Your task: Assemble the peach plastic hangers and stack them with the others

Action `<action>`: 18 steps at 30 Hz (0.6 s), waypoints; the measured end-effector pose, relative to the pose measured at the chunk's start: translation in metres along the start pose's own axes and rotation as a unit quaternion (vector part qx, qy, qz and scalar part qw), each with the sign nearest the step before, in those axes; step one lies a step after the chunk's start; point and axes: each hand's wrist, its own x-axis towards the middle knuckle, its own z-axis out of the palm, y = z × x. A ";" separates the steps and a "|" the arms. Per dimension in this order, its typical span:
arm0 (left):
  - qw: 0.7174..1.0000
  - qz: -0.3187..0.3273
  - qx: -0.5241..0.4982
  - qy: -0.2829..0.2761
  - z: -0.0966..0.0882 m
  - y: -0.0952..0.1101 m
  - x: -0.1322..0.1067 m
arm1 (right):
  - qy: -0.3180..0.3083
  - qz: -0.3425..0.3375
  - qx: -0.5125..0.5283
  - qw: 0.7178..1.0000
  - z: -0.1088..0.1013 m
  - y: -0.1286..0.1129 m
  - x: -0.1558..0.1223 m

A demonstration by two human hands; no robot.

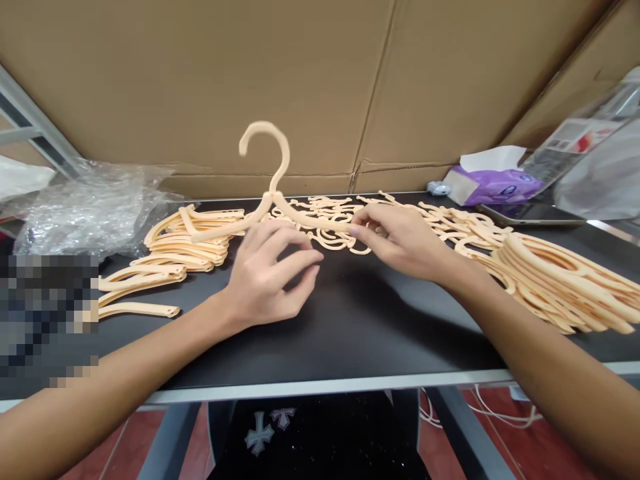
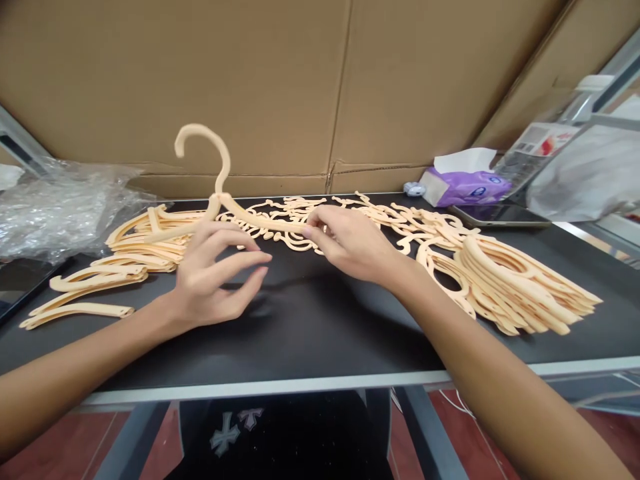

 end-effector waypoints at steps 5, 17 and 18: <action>0.994 -0.111 0.009 0.012 -0.009 -0.012 0.004 | 0.060 0.054 0.073 0.994 0.000 0.001 0.000; 0.637 -0.502 -0.582 -0.057 -0.009 -0.032 0.021 | 0.103 -0.051 0.061 0.991 0.022 0.004 -0.003; 0.618 -0.513 -0.594 -0.054 -0.010 -0.030 0.023 | 0.114 -0.056 0.049 0.991 0.023 0.005 -0.002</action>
